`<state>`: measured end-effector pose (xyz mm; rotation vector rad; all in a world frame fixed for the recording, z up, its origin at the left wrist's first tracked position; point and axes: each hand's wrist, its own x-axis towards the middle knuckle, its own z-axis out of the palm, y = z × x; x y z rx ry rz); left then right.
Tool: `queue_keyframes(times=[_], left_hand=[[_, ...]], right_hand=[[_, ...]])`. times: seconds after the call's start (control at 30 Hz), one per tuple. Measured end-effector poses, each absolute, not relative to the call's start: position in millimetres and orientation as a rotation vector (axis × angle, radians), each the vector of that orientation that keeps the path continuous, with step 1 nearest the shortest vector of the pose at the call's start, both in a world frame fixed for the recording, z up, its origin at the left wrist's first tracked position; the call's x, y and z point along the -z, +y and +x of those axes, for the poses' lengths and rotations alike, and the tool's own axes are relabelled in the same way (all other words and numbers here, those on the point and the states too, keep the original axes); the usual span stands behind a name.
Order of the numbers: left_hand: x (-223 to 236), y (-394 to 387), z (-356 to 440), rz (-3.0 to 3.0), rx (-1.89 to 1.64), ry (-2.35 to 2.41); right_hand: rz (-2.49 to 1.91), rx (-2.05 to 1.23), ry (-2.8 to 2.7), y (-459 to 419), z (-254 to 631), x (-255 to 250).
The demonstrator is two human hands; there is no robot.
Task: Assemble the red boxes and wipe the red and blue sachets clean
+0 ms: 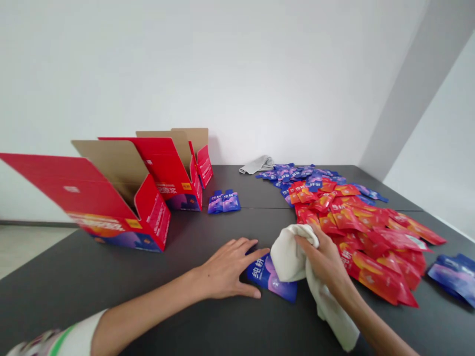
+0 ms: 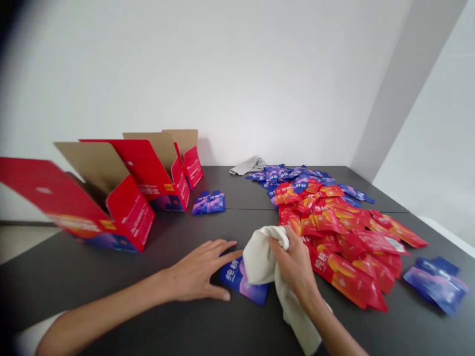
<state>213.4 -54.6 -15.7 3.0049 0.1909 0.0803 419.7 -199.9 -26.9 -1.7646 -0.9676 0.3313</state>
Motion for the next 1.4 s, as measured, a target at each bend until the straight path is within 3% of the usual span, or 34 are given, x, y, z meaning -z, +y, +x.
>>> queue_keyframes(times=[0.37, 0.57, 0.73, 0.87, 1.03, 1.23, 1.4], left_hand=[[16.4, -65.2, 214.1, 2.558, 0.0, 0.316], [17.0, -65.4, 220.9, 2.582, 0.031, 0.424], [20.4, -71.2, 223.6, 2.616, -0.037, 0.403], [20.0, -76.5, 221.7, 2.622, -0.002, 0.531], [19.6, -80.0, 219.8, 2.585, -0.018, 0.555], [17.9, -82.4, 220.2, 2.613, -0.007, 0.624], [17.9, -83.2, 220.1, 2.622, -0.004, 0.595]], right_hand=[[-2.145, 0.033, -1.688, -197.3, 325.2, 23.7], [-2.493, 0.171, -1.476, -194.8, 339.6, 21.8], [-2.376, 0.102, -1.709, -196.7, 343.7, 20.9], [-2.577, 0.237, -1.421, -195.7, 358.4, 19.1], [-2.265, 0.129, -1.823, -195.0, 349.4, 22.7], [-2.546, 0.274, -1.473, -192.3, 355.4, 21.5], [-2.353, 0.149, -1.779, -192.4, 349.6, 21.7]])
